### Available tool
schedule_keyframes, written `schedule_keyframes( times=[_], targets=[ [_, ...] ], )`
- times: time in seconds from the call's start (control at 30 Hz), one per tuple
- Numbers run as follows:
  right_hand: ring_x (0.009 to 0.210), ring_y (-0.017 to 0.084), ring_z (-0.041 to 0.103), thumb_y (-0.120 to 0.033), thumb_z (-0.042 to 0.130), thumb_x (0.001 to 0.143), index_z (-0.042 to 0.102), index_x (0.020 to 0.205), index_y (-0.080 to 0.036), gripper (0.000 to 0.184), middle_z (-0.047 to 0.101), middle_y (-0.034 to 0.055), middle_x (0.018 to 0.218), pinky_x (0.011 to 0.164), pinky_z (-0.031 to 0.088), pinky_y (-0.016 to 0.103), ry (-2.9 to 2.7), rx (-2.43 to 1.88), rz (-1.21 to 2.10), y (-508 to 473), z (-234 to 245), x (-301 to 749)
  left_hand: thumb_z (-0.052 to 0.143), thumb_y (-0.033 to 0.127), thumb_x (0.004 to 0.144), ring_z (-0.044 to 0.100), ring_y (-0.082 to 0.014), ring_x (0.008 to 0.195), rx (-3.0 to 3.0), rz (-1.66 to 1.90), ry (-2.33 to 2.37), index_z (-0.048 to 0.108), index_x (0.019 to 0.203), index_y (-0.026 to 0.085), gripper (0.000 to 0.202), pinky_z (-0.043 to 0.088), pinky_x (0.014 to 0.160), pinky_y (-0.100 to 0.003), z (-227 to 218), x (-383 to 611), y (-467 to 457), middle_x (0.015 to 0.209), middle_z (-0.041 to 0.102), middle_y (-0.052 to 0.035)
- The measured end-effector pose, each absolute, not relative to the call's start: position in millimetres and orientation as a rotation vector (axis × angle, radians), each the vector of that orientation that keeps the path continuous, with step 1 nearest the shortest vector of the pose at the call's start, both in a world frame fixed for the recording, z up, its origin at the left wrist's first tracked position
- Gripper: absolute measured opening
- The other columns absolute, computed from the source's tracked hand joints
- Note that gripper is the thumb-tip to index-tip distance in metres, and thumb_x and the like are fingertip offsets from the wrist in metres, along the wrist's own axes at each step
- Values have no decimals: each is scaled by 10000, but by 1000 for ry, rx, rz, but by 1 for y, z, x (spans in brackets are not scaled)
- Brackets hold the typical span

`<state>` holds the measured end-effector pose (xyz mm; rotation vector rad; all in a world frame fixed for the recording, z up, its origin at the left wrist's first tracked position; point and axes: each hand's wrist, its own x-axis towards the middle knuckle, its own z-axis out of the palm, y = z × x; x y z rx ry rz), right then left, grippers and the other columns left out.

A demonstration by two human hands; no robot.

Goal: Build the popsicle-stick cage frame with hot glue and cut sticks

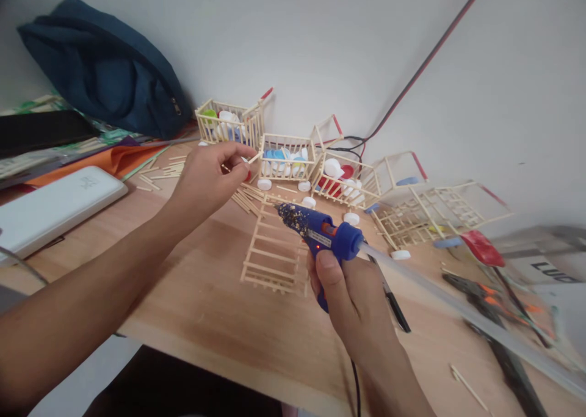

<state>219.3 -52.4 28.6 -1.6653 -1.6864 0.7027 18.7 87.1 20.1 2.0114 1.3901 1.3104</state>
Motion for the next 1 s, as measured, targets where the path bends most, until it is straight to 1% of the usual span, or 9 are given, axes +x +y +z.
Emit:
schedule_keyframes(
  times=[0.2,0.47,0.6,0.77,1.0],
  targets=[
    [487,134,474,-609,297,945,503,607,-205,566,513,15,529,471,312,269,-1676,-1656,719,-53,29,218,516,116,735,611,-184,683,2010,1302,1393,727,935,180,298,466,692,-323,20,18,88,685,676,-20],
    [500,128,480,-606,290,951,500,599,-199,578,505,16,540,476,321,270,-1704,-1678,725,-53,26,223,517,119,737,618,-189,711,2003,1299,1393,720,936,179,291,467,697,-325,21,18,87,697,681,-22],
    [501,132,479,-612,282,949,518,592,-197,596,520,25,539,484,333,274,-1729,-1687,741,-53,25,225,513,118,743,609,-186,694,1998,1306,1390,721,929,182,286,460,684,-325,20,18,88,690,676,-25],
    [504,138,474,-614,293,945,507,603,-202,577,514,25,546,480,324,278,-1683,-1692,744,-55,27,223,510,119,747,597,-179,672,2004,1315,1390,719,920,175,277,456,673,-324,19,18,89,680,668,-22],
    [510,146,480,-593,251,958,495,569,-204,602,517,32,543,488,330,286,-1779,-1678,725,-52,24,228,514,127,739,588,-166,654,2011,1333,1394,720,907,174,270,452,665,-308,19,17,89,660,660,-5]
  ],
)
